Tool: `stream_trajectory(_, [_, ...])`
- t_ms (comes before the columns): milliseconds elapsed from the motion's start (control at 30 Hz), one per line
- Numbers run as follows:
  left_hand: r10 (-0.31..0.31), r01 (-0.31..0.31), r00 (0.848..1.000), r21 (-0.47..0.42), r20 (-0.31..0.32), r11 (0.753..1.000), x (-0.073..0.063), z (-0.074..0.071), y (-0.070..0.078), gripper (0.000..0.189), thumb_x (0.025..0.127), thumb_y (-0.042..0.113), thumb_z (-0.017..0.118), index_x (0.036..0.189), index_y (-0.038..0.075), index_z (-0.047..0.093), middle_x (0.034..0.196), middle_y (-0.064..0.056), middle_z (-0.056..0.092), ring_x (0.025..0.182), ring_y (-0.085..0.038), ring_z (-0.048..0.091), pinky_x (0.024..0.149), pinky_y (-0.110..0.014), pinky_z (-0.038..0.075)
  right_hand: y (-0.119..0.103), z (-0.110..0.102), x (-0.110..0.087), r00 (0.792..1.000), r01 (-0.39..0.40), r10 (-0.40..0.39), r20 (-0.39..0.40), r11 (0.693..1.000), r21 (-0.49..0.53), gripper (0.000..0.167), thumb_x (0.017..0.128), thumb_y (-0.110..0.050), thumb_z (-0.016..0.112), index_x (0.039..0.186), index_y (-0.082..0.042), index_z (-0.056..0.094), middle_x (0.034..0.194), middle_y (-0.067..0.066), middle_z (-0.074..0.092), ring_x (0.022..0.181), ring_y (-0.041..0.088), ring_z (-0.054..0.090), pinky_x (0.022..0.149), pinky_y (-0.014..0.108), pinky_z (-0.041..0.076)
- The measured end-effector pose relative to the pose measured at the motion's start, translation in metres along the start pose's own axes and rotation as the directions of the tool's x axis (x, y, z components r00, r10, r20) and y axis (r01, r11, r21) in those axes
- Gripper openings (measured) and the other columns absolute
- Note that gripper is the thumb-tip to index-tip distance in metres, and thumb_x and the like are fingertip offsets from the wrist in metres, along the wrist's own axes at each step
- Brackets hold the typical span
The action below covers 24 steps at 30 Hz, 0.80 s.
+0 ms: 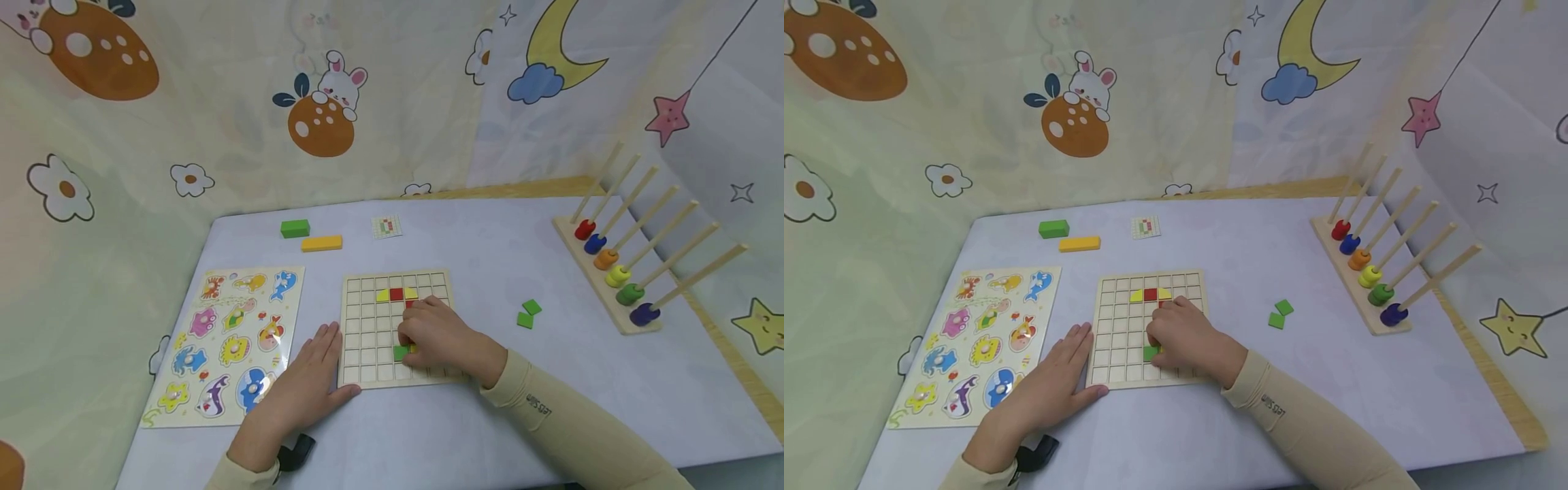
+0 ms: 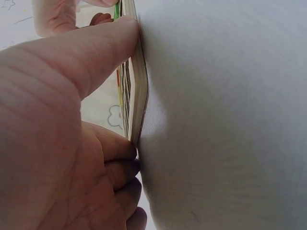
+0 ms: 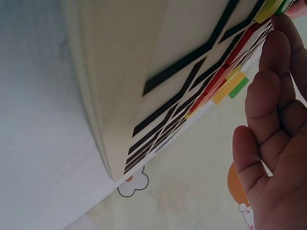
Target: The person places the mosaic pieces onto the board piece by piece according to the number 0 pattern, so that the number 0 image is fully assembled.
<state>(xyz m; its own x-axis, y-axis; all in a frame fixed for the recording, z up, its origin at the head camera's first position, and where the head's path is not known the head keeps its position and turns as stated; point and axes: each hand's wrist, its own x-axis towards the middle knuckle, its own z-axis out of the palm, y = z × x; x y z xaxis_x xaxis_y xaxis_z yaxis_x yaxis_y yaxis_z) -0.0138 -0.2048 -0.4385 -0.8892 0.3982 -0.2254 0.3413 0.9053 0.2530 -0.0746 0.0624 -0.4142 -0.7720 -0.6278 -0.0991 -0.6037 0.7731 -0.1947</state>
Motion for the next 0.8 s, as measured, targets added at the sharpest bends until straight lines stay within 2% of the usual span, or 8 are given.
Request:
stream_trajectory(200, [0.004,-0.004,1.000,0.000,0.004,1.000,-0.001,0.000,0.000,0.104,0.094,0.066,0.065,0.166,0.005,0.022,0.178,-0.012,0.011,0.165,-0.031,0.011,0.133,-0.051,0.023,-0.001,-0.002,-0.001,1.000,0.016,-0.016,-0.022,1.000,-0.001,0.015,0.081,-0.033,0.087,0.078,-0.026,0.074,0.072,-0.014,0.052,0.084,0.010,0.054,0.098,0.038,0.045])
stream_trajectory(467, [-0.005,0.005,1.000,-0.007,0.012,1.000,0.000,0.001,-0.001,0.104,0.094,0.065,0.066,0.167,0.005,0.022,0.178,-0.011,0.011,0.166,-0.031,0.010,0.133,-0.051,0.023,0.000,-0.003,-0.003,1.000,0.023,-0.023,-0.020,1.000,-0.004,0.014,0.082,-0.033,0.085,0.075,-0.028,0.073,0.071,-0.014,0.053,0.082,0.009,0.049,0.094,0.037,0.044])
stream_trajectory(633, [-0.001,0.001,1.000,0.000,0.008,1.000,0.001,0.002,-0.001,0.105,0.094,0.065,0.066,0.166,0.005,0.022,0.178,-0.012,0.011,0.165,-0.031,0.011,0.133,-0.051,0.023,0.014,-0.016,-0.013,0.997,-0.026,0.028,-0.068,0.999,0.034,0.005,0.085,-0.032,0.083,0.085,-0.028,0.079,0.077,-0.014,0.060,0.084,0.009,0.050,0.096,0.037,0.043])
stream_trajectory(800, [0.001,-0.001,1.000,-0.003,0.007,1.000,0.001,0.001,0.000,0.105,0.094,0.065,0.067,0.167,0.005,0.022,0.178,-0.011,0.012,0.165,-0.031,0.011,0.133,-0.051,0.023,0.036,-0.039,-0.031,0.985,-0.100,0.103,-0.137,0.994,0.035,0.009,0.086,-0.031,0.085,0.093,-0.026,0.082,0.086,-0.012,0.066,0.090,0.011,0.056,0.098,0.042,0.045])
